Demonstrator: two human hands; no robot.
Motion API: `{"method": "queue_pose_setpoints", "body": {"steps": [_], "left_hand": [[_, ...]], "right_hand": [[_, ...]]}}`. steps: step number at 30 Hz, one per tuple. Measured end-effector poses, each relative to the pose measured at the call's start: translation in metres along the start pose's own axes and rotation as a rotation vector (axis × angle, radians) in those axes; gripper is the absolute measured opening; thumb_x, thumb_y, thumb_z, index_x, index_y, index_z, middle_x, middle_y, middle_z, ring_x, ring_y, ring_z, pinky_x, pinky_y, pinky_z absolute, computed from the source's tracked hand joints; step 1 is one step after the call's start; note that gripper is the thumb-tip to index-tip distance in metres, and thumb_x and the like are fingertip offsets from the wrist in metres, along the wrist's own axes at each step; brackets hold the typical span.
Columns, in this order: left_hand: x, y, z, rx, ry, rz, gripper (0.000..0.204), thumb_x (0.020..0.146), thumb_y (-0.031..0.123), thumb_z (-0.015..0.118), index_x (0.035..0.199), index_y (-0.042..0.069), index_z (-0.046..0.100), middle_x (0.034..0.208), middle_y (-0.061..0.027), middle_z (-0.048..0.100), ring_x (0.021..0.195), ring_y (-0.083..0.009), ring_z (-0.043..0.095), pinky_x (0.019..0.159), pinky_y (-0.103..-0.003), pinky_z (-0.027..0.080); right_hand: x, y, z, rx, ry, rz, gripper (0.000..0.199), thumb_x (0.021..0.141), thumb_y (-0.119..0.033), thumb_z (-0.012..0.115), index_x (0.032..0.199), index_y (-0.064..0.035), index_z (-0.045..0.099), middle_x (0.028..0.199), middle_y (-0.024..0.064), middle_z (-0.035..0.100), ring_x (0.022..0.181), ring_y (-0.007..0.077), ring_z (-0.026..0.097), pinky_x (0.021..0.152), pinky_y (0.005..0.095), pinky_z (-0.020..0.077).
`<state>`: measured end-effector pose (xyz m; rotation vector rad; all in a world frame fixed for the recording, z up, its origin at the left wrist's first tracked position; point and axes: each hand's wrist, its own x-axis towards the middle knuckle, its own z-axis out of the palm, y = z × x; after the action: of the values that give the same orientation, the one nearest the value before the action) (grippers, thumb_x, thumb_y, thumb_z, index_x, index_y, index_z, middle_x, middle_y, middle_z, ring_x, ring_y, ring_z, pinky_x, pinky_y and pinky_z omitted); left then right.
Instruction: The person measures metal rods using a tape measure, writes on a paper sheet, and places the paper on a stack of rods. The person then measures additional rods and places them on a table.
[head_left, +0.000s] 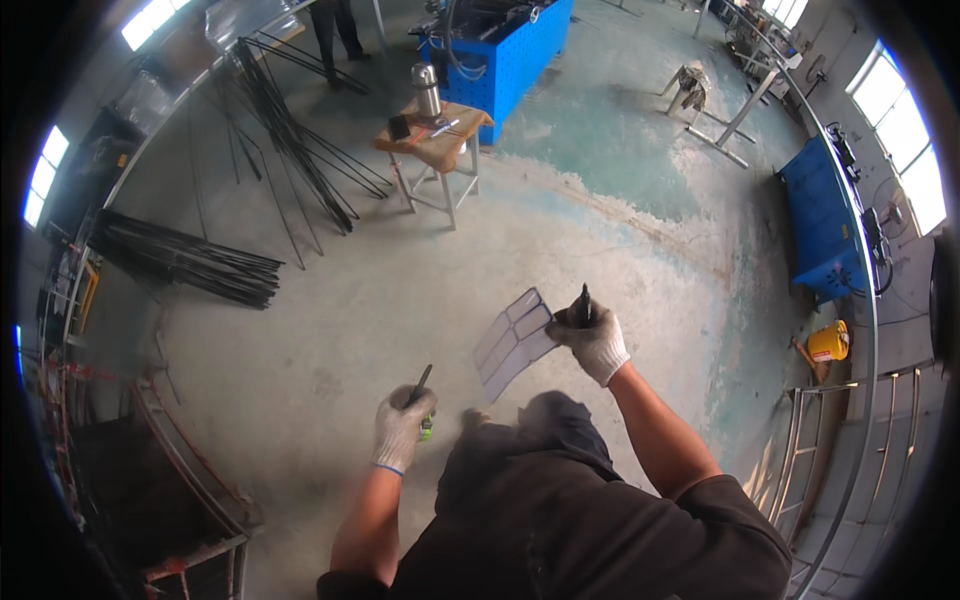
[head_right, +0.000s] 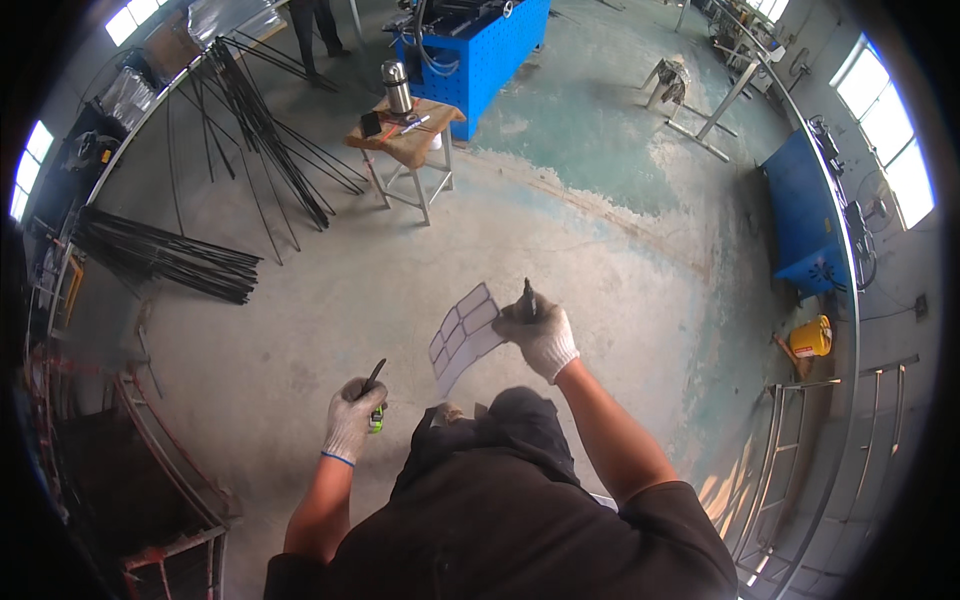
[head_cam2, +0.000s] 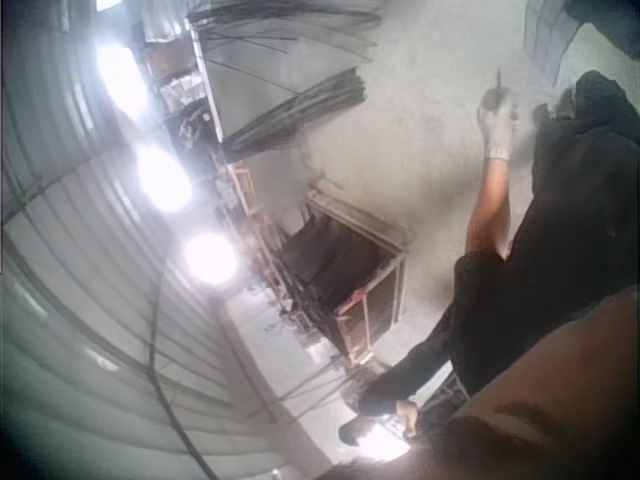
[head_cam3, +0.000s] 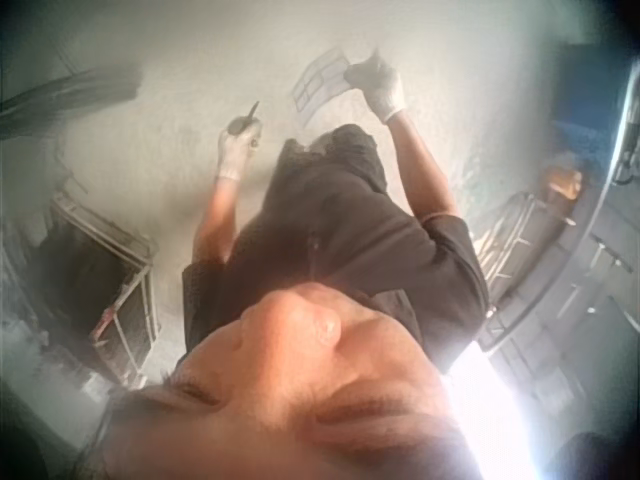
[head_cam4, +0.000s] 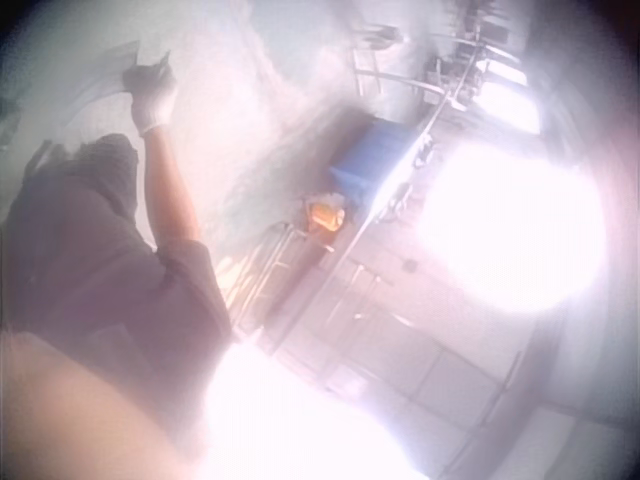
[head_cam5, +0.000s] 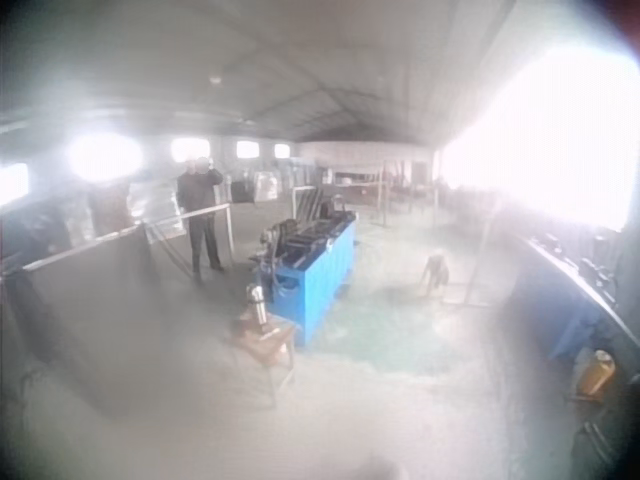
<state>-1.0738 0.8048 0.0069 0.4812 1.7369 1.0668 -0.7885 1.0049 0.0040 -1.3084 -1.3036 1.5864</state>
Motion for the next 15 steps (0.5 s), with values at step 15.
{"method": "queue_pose_setpoints", "body": {"steps": [15], "left_hand": [[0.275,0.153,0.111,-0.093,0.093,0.176,0.013,0.094,0.013,0.076,0.102,0.004,0.073,0.082,0.0026,0.063,0.069,-0.007,0.057,0.063,-0.026,0.047]], "right_hand": [[0.414,-0.057,0.045,-0.105,-0.16,0.088,0.037,0.082,-0.006,0.089,0.084,-0.0118,0.052,0.093,0.0052,0.075,0.064,0.0097,0.06,0.053,0.0269,0.046]]}}
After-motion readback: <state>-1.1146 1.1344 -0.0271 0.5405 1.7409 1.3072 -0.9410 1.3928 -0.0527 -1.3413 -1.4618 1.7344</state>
